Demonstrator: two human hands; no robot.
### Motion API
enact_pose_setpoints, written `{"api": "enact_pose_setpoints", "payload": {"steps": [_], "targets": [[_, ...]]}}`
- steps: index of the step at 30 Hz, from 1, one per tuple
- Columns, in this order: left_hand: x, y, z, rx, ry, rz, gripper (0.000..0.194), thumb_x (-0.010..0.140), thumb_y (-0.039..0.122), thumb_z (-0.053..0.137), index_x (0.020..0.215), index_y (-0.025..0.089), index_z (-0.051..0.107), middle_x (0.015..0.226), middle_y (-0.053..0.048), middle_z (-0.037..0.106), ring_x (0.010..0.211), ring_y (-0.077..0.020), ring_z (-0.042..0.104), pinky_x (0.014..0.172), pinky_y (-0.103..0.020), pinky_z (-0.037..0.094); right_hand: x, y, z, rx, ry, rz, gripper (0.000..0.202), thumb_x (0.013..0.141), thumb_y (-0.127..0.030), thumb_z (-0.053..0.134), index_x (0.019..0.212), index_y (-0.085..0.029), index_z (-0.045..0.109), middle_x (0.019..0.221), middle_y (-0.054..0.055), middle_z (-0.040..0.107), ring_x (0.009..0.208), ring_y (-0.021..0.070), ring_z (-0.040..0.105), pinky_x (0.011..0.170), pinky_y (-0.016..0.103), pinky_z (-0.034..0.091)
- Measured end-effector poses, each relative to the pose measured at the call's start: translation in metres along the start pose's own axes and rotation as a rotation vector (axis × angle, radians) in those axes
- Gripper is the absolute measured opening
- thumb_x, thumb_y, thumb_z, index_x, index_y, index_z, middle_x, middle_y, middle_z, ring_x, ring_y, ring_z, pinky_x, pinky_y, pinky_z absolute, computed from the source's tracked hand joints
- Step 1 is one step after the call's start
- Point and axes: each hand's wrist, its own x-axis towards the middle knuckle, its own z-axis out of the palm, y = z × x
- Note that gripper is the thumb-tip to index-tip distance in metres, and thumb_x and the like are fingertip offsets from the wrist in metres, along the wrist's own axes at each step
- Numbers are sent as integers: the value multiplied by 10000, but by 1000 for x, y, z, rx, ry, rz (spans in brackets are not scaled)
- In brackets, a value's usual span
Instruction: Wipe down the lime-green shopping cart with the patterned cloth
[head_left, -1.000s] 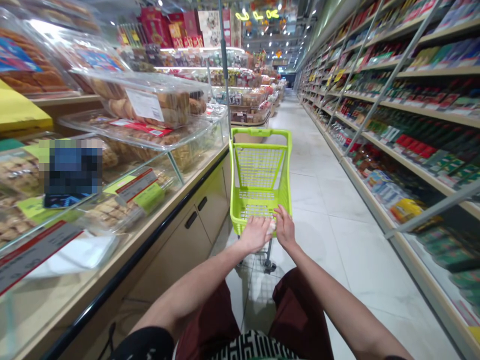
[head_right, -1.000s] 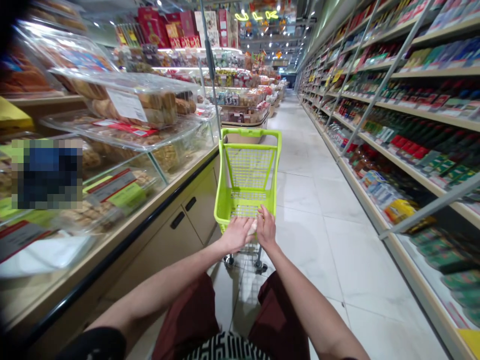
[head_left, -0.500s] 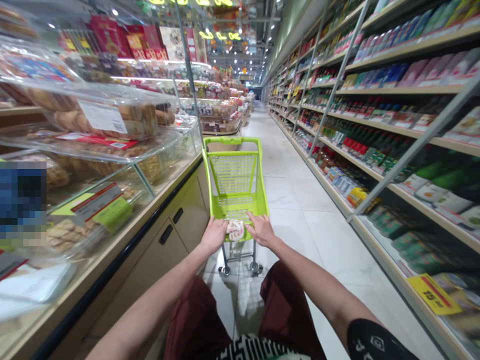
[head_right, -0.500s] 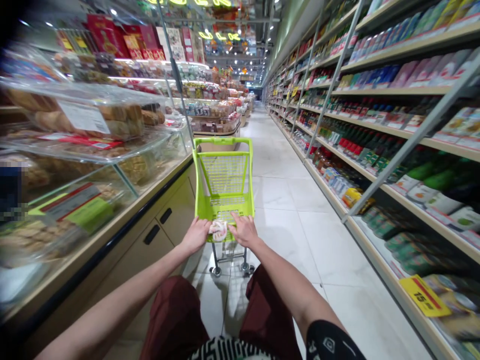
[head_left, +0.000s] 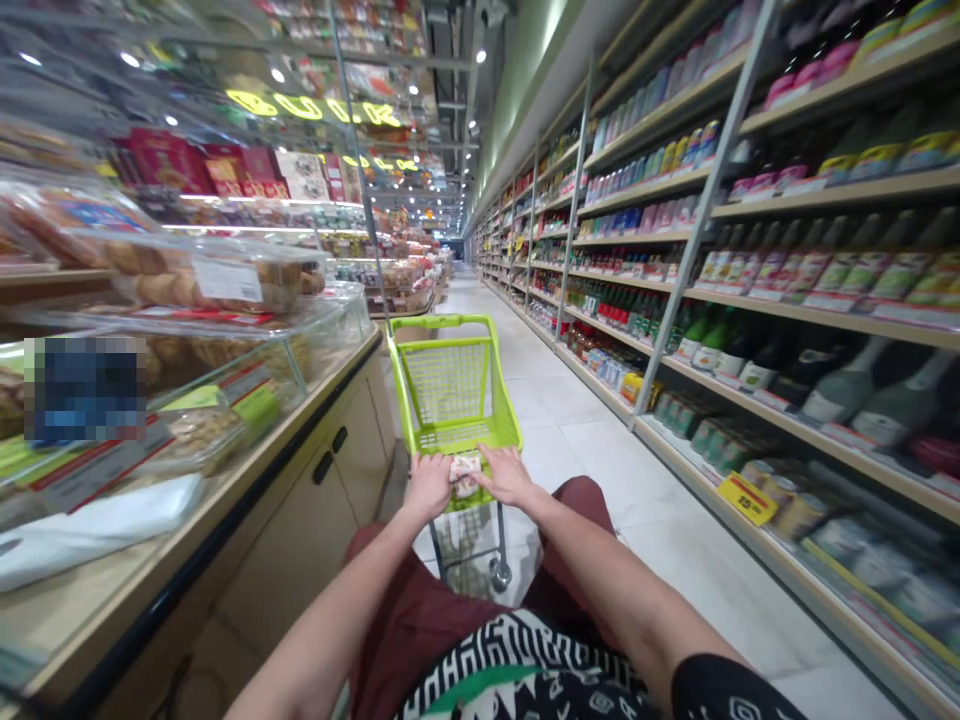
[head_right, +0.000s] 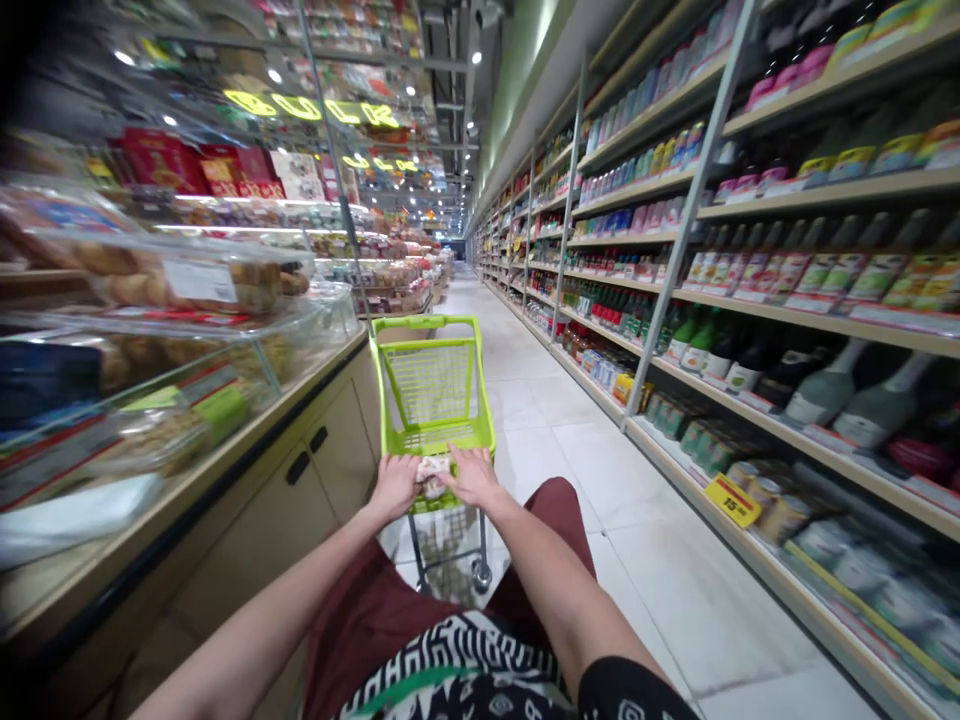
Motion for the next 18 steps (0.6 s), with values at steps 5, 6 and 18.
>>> {"api": "enact_pose_setpoints", "payload": {"steps": [5,6,18], "targets": [[-6,51,7,-88,34,-11,251,783,199,378,927,167,582,936,-91,597,925,-243,495,950,-472,183,-32,3,-3,122,58,42,458,845,-455,355,1195,-175,449,1110,115,555,1078,244,445,972,498,165],[-5,61,8,-120,34,-16,261,790,190,364,922,169,589,933,-92,603,927,-240,499,953,-471,182,-36,6,-2,148,86,48,436,848,-440,357,1183,-179,458,1112,108,556,1083,240,444,980,503,151],[14,106,12,-395,59,13,692,663,245,546,1286,110,277,1300,-126,389,1200,-214,341,1022,-373,182,-22,66,-35,560,542,382,372,853,-324,244,898,-135,561,813,91,631,738,184,574,705,288,414]]}}
